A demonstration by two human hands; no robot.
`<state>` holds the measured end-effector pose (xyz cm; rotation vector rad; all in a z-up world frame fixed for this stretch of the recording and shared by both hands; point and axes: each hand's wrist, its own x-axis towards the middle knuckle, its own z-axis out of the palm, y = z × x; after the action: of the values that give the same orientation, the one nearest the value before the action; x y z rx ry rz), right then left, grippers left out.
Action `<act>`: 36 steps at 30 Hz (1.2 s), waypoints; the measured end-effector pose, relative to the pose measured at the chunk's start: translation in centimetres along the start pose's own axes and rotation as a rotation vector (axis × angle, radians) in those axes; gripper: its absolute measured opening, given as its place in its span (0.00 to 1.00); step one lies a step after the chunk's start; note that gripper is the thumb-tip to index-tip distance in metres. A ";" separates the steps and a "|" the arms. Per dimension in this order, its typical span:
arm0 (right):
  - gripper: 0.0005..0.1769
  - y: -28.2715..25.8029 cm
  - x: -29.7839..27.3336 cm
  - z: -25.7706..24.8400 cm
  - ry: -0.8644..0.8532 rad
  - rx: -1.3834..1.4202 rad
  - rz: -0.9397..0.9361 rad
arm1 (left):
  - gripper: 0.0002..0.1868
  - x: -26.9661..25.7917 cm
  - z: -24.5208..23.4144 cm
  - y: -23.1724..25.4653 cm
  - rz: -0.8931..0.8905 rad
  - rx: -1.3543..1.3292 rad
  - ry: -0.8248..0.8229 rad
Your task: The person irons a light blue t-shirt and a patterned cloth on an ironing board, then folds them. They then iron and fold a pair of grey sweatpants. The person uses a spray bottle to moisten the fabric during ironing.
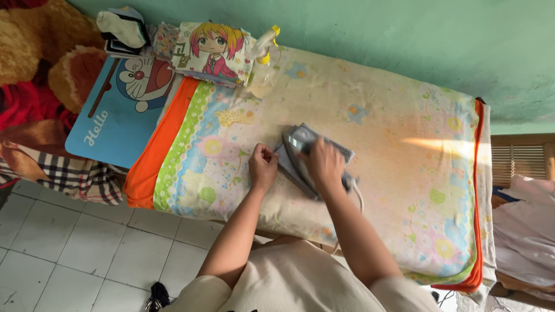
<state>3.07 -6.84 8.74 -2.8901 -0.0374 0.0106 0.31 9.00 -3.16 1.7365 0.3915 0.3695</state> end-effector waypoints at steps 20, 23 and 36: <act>0.30 12.8 -4.2 -1.9 0.066 -0.062 0.343 | 0.11 -0.7 -0.1 2.1 0.278 0.487 -0.020; 0.31 17.2 -5.6 -4.0 0.073 -0.155 0.415 | 0.12 -0.6 0.2 4.5 0.389 0.647 0.003; 0.15 10.2 -2.5 7.2 -0.080 1.233 0.655 | 0.27 -0.1 1.7 5.2 0.364 0.617 -0.413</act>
<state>0.73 -15.00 -0.79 -1.5676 0.6492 0.1906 1.30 6.55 1.57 2.4341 -0.1375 0.1393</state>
